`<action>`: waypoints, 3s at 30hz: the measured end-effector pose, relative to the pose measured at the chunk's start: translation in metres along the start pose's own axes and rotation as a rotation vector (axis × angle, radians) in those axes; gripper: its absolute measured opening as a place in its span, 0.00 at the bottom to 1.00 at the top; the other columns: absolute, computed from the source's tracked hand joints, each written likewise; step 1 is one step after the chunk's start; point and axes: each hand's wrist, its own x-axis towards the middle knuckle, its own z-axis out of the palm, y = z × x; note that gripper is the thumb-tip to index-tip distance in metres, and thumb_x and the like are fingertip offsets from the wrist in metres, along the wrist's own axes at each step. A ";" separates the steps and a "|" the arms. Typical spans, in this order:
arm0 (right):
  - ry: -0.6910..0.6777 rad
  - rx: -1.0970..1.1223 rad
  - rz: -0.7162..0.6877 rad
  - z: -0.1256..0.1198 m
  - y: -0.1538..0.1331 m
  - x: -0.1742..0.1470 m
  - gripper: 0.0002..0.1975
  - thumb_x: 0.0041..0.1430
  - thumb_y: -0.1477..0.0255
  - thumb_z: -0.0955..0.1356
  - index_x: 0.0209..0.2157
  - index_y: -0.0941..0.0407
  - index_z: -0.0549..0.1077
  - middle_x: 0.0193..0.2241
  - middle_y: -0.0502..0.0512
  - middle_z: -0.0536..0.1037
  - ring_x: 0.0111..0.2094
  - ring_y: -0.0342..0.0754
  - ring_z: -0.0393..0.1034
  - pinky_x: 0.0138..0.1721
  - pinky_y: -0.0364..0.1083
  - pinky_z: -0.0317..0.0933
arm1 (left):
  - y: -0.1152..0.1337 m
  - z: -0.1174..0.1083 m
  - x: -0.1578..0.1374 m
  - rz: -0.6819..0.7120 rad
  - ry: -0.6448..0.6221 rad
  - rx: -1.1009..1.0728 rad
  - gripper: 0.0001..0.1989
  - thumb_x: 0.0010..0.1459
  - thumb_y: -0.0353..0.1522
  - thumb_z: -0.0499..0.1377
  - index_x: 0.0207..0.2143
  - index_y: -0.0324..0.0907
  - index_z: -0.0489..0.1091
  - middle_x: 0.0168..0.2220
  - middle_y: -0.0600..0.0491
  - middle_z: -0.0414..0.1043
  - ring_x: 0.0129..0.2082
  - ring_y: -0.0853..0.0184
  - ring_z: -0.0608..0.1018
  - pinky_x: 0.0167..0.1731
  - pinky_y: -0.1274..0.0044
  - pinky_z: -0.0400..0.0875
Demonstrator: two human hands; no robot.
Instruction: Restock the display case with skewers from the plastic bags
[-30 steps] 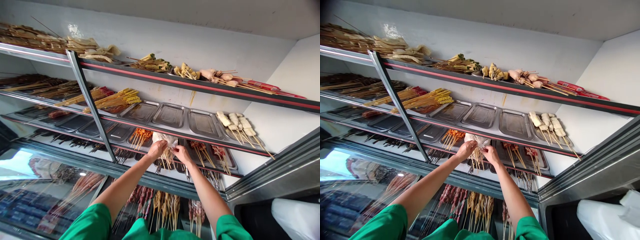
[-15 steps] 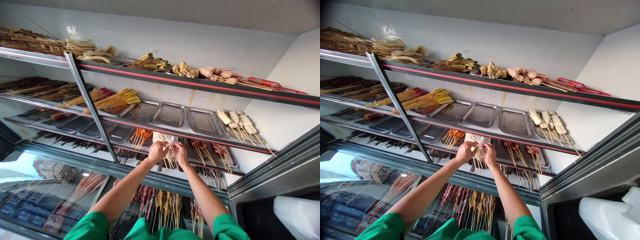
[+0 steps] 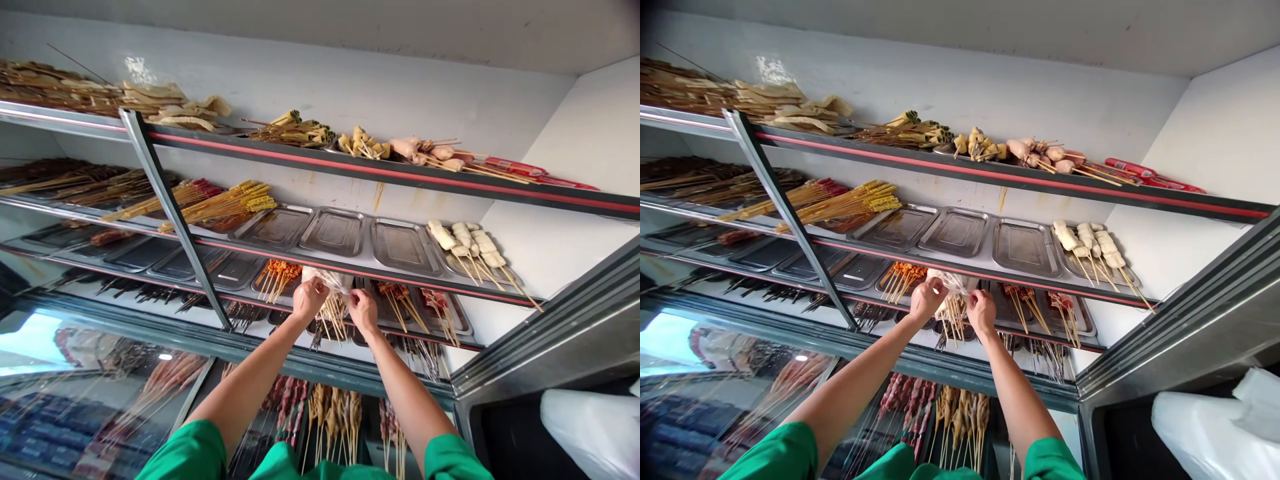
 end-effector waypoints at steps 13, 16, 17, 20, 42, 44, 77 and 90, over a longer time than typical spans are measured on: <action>-0.146 0.066 -0.225 -0.008 -0.007 0.002 0.09 0.59 0.71 0.61 0.28 0.56 0.70 0.28 0.55 0.74 0.34 0.48 0.67 0.39 0.45 0.60 | 0.000 0.005 -0.004 0.452 -0.125 -0.090 0.10 0.60 0.33 0.55 0.41 0.41 0.73 0.37 0.48 0.73 0.39 0.61 0.73 0.43 0.69 0.66; -0.199 0.042 -0.240 -0.008 -0.004 0.001 0.10 0.59 0.72 0.60 0.29 0.57 0.70 0.26 0.55 0.74 0.32 0.48 0.68 0.37 0.45 0.60 | 0.005 -0.002 0.002 0.458 -0.269 -0.077 0.14 0.58 0.29 0.54 0.46 0.42 0.71 0.34 0.49 0.74 0.35 0.64 0.75 0.38 0.75 0.68; -0.207 0.042 -0.235 -0.008 -0.003 0.000 0.10 0.59 0.72 0.59 0.30 0.57 0.70 0.26 0.56 0.74 0.32 0.48 0.69 0.37 0.45 0.61 | 0.006 -0.005 0.004 0.472 -0.313 -0.070 0.16 0.57 0.27 0.54 0.47 0.42 0.70 0.34 0.49 0.74 0.35 0.64 0.75 0.38 0.76 0.69; -0.173 0.040 -0.191 -0.006 -0.001 -0.002 0.12 0.60 0.69 0.59 0.33 0.57 0.73 0.27 0.57 0.76 0.31 0.49 0.71 0.36 0.45 0.62 | 0.012 -0.009 0.008 0.517 -0.344 -0.001 0.15 0.54 0.26 0.54 0.43 0.43 0.72 0.35 0.49 0.74 0.36 0.62 0.76 0.39 0.75 0.69; 0.002 0.216 -0.064 -0.012 -0.018 0.011 0.12 0.54 0.72 0.61 0.32 0.57 0.76 0.32 0.58 0.78 0.34 0.48 0.71 0.40 0.46 0.63 | 0.011 0.001 0.015 0.335 -0.138 -0.299 0.07 0.47 0.26 0.59 0.31 0.36 0.73 0.35 0.47 0.72 0.37 0.63 0.73 0.41 0.74 0.68; -0.043 0.228 -0.081 -0.014 -0.019 0.013 0.10 0.53 0.72 0.63 0.32 0.57 0.76 0.32 0.56 0.78 0.35 0.47 0.71 0.41 0.45 0.63 | 0.010 0.002 0.015 0.264 -0.177 -0.367 0.08 0.51 0.27 0.56 0.32 0.37 0.74 0.31 0.51 0.73 0.31 0.68 0.73 0.34 0.78 0.68; -0.070 0.826 0.530 -0.019 -0.002 0.014 0.20 0.48 0.54 0.67 0.31 0.57 0.65 0.32 0.55 0.76 0.29 0.45 0.70 0.26 0.41 0.61 | -0.003 -0.034 -0.031 0.486 -0.264 0.075 0.12 0.61 0.39 0.53 0.41 0.43 0.72 0.29 0.49 0.71 0.35 0.60 0.71 0.43 0.66 0.56; -0.531 0.331 0.075 -0.026 -0.010 0.001 0.15 0.49 0.66 0.68 0.38 0.58 0.73 0.27 0.50 0.75 0.31 0.44 0.69 0.35 0.43 0.61 | -0.013 -0.049 -0.022 0.091 -0.206 -0.764 0.06 0.55 0.32 0.53 0.34 0.39 0.65 0.29 0.51 0.72 0.30 0.67 0.73 0.32 0.77 0.62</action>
